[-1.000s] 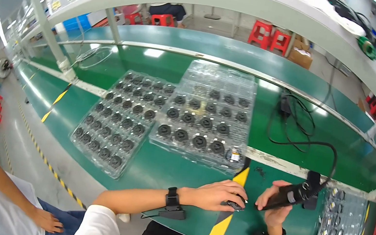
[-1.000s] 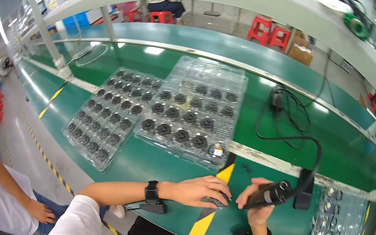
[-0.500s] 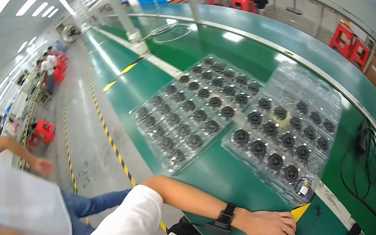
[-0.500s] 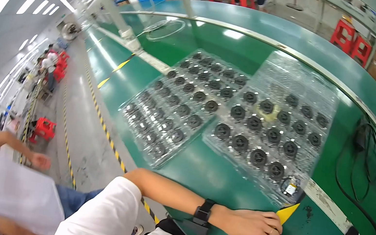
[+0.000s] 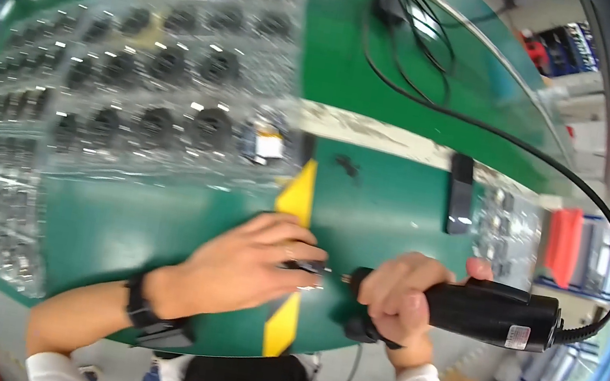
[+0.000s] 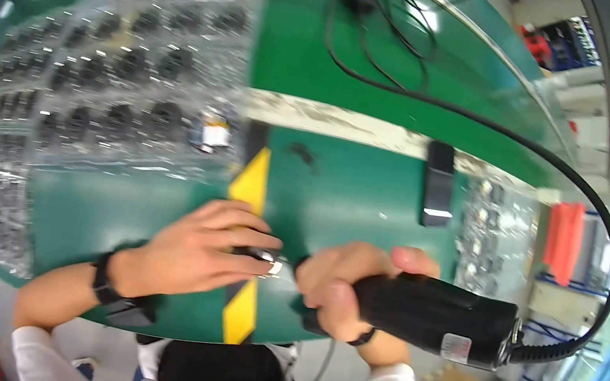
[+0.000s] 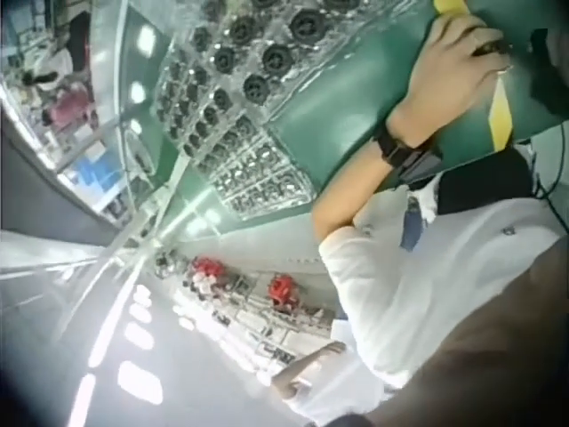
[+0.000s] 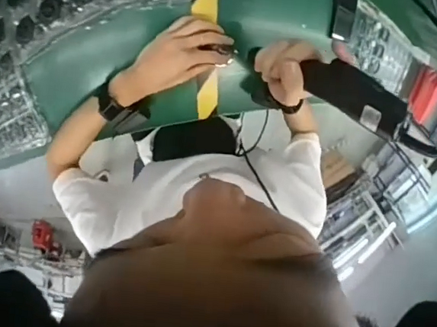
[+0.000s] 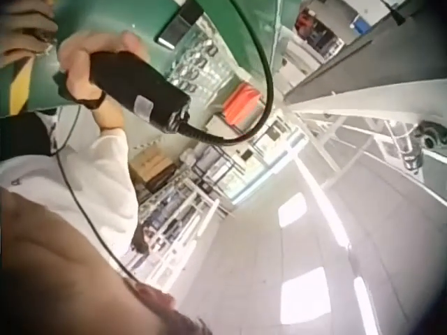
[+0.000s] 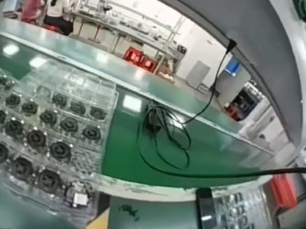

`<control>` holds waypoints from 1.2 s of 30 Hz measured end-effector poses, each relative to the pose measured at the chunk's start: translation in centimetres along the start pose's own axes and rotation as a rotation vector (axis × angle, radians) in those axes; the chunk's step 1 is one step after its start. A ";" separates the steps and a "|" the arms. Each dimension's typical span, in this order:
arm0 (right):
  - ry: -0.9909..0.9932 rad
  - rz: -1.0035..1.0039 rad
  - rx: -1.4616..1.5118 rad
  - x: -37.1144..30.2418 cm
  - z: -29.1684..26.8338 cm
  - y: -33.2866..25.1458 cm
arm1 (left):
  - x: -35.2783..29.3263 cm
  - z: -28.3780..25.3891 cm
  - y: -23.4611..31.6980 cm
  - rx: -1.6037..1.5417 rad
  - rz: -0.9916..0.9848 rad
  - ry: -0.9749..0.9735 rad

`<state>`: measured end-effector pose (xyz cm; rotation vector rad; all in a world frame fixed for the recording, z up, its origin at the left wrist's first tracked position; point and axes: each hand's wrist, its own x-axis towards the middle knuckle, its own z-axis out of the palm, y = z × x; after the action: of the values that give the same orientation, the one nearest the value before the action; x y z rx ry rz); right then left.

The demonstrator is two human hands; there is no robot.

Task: Assembling small electronic components using an electric screwdriver and manual dexterity on a production line.

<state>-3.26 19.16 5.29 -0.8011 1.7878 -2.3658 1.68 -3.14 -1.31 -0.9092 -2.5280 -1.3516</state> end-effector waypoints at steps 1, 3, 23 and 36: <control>-0.012 -0.005 0.069 0.2 0.4 0.2 | -0.1 0.0 -0.2 0.020 -0.017 0.013; -0.023 0.008 0.105 0.3 -0.2 0.6 | 0.0 0.6 -0.6 -0.011 -0.013 0.025; -0.219 -0.162 -0.092 0.9 -0.3 2.5 | -0.2 0.9 -0.3 0.038 -0.067 0.019; -0.210 -0.166 -0.084 0.9 -0.1 2.1 | -0.2 0.8 -0.3 0.033 -0.064 0.022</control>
<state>-4.60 18.24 3.70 -1.2042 1.8073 -2.2123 1.83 -2.69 -2.10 -0.8096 -2.5760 -1.3263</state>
